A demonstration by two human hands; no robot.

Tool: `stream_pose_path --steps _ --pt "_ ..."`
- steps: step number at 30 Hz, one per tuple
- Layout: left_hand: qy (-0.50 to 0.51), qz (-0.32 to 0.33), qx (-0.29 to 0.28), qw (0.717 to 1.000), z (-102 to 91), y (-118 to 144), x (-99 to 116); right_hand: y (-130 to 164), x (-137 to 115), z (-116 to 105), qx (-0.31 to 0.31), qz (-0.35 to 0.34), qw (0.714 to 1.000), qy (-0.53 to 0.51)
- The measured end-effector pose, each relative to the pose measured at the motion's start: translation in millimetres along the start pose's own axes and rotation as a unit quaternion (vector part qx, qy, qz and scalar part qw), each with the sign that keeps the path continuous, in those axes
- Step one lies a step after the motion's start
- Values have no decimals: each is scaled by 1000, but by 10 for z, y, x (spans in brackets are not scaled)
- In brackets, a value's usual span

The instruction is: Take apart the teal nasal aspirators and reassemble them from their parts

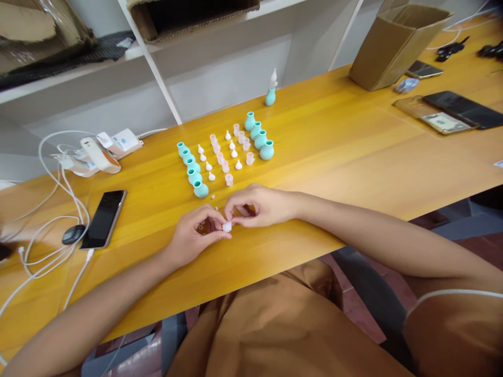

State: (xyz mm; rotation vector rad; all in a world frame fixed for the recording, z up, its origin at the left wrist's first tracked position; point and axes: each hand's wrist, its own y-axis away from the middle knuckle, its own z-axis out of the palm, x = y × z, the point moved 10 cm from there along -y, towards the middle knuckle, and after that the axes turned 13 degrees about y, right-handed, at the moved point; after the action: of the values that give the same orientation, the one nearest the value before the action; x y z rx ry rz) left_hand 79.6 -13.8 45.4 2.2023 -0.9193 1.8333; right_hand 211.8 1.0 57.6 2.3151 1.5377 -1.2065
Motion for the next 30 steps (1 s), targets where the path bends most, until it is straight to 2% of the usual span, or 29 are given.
stream_pose_path --steps 11,23,30 --pt "-41 55 -13 998 31 -3 155 11 44 61 -6 2 1000 -22" --pt "45 5 24 999 -81 7 -61 -17 140 14 18 39 993 -113" --pt "69 5 27 997 -70 6 -68 -20 150 13 19 41 991 -127"
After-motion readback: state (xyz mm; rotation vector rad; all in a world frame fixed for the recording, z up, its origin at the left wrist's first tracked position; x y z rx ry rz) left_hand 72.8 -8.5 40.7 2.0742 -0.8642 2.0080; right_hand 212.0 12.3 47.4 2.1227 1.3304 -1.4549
